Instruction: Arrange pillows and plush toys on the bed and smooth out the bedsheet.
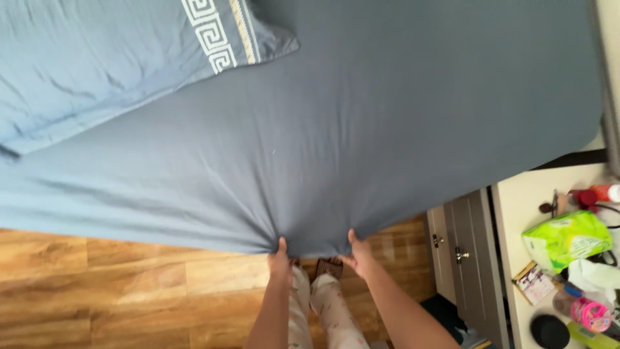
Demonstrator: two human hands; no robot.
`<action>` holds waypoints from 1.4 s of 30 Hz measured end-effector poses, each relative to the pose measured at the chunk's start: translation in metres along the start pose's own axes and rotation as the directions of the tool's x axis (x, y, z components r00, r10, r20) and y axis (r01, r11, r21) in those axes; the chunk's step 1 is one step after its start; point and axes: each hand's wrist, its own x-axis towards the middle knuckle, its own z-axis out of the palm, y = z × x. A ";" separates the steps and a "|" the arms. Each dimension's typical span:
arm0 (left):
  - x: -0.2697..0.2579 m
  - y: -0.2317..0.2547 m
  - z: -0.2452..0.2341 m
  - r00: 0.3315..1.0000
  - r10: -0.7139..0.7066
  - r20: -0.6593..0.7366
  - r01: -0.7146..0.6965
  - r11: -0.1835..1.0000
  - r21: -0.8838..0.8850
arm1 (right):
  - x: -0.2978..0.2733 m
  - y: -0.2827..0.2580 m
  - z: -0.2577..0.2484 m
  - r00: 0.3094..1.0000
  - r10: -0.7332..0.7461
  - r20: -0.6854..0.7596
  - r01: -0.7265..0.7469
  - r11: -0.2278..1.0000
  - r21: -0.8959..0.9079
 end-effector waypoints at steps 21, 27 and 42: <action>-0.023 0.296 0.442 0.231 0.535 0.813 -0.807 -0.362 0.467 | -0.074 -0.445 0.151 -0.035 -0.939 0.341 0.725 -0.259 -0.638; 0.049 0.307 0.494 0.328 0.563 0.758 -0.802 -0.259 0.539 | -0.001 -0.498 0.189 0.030 -0.867 0.498 0.703 -0.336 -0.627; 0.004 0.329 0.499 0.338 0.593 0.731 -0.626 -0.439 0.645 | -0.038 -0.575 0.134 0.005 -0.991 0.134 0.348 -0.124 -0.929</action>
